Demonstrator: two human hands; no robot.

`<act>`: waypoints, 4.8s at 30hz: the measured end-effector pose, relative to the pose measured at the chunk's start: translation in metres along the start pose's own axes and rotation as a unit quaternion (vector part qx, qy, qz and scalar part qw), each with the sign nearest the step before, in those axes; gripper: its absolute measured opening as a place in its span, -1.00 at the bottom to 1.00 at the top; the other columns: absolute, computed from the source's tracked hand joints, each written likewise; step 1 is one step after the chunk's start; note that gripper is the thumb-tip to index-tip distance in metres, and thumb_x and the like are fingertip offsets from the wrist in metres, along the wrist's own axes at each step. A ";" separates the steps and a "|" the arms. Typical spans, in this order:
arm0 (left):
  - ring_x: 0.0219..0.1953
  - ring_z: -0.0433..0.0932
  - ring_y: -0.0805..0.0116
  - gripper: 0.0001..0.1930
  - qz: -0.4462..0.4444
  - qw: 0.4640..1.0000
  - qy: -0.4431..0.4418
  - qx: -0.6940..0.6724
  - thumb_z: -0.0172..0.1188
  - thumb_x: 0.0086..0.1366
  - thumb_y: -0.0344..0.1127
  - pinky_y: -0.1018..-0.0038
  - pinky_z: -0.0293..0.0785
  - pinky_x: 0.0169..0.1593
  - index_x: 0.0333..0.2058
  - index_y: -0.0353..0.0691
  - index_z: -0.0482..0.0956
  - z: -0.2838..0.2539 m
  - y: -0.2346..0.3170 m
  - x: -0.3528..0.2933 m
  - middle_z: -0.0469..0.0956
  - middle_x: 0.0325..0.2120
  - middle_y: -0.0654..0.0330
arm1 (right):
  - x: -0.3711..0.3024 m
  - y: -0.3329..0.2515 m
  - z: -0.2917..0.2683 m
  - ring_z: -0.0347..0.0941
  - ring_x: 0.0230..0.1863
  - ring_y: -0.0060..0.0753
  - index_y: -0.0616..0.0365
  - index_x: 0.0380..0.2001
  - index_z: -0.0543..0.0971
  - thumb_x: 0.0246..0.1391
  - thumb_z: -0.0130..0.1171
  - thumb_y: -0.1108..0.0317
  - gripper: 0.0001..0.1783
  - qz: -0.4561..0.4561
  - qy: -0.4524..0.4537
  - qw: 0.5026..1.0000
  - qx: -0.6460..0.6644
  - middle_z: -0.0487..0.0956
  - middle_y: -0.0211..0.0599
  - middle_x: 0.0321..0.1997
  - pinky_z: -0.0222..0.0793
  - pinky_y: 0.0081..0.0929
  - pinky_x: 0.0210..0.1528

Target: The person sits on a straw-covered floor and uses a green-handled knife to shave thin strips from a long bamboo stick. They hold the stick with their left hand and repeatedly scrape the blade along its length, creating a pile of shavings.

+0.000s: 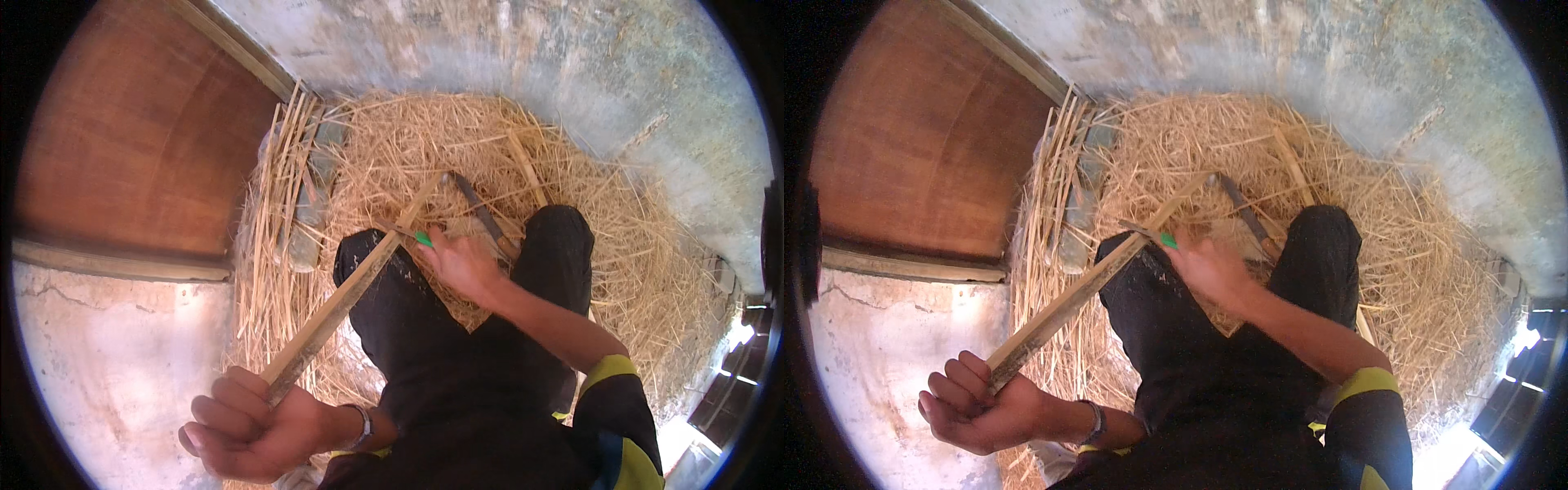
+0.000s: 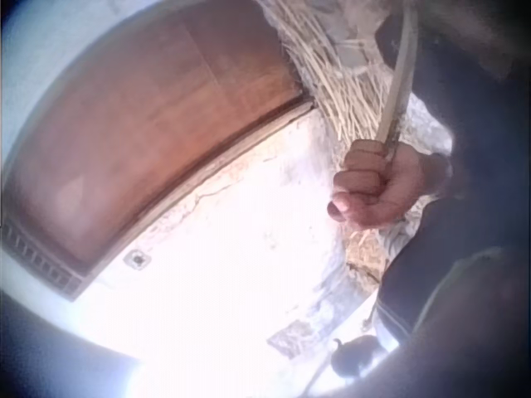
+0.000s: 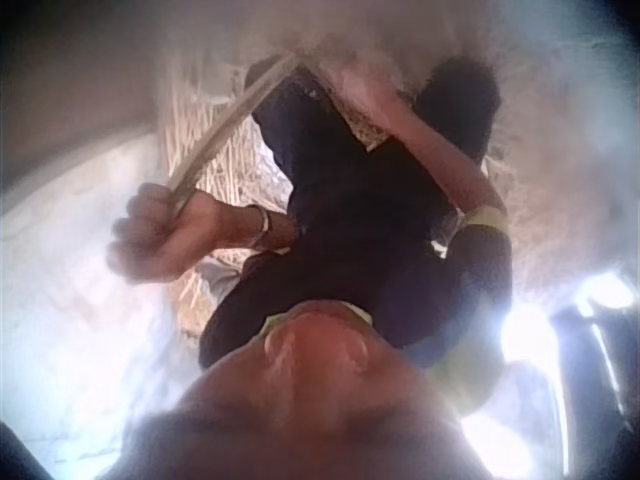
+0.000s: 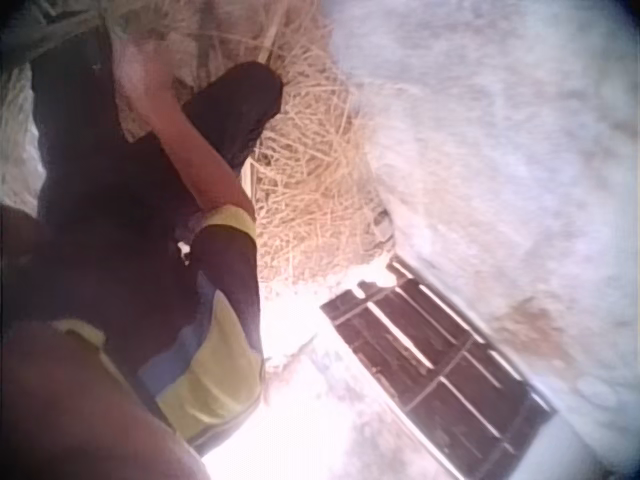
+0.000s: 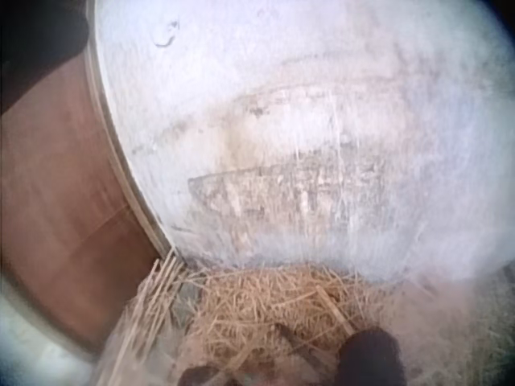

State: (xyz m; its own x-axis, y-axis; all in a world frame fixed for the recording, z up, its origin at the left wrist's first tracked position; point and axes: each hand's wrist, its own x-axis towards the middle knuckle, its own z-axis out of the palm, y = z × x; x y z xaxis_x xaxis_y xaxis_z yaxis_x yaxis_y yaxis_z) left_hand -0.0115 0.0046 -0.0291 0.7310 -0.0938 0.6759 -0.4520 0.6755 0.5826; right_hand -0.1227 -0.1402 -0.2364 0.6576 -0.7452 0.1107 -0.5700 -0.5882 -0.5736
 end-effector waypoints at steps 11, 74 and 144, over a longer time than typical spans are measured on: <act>-0.73 -0.19 0.61 -0.61 -0.030 0.998 -0.027 -0.049 -0.08 0.28 -0.33 0.54 -0.23 -0.60 -0.68 0.00 -0.03 -0.003 0.006 0.002 -0.14 -0.79 0.42 | -0.001 -0.008 0.009 0.44 -0.62 0.19 0.27 -0.25 0.39 0.21 -0.04 0.15 -0.66 0.029 -0.018 0.998 0.060 0.44 0.05 -0.73 0.37 0.00 -0.52; -0.74 -0.20 0.61 -0.69 0.010 0.999 0.021 -0.028 -0.05 0.28 -0.32 0.55 -0.26 -0.60 -0.63 -0.09 0.12 0.012 -0.015 0.011 -0.11 -0.78 0.40 | 0.010 0.203 0.091 0.46 -0.60 -0.23 0.36 -0.11 0.38 0.07 0.13 0.02 -0.43 0.422 -0.219 0.857 0.197 0.47 -0.25 -0.56 0.43 -0.29 -0.46; -0.74 -0.13 0.61 -0.76 0.035 0.994 0.058 0.091 -0.04 0.30 -0.37 0.59 -0.16 -0.60 -0.58 -0.19 0.29 0.068 -0.025 0.035 -0.12 -0.75 0.40 | -0.045 0.026 0.011 0.44 -0.53 0.21 0.36 -0.44 0.51 0.17 -0.06 -0.08 -0.41 0.163 0.133 0.974 0.082 0.45 0.19 -0.63 0.31 -0.01 -0.46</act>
State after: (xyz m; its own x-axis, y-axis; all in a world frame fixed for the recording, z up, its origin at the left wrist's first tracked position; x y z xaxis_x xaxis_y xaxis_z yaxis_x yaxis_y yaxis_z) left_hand -0.0091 -0.0653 0.0109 0.7442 0.0411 0.6667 -0.5808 0.5328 0.6154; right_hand -0.1615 -0.1181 -0.2650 0.2927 -0.9515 0.0948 -0.6264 -0.2657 -0.7328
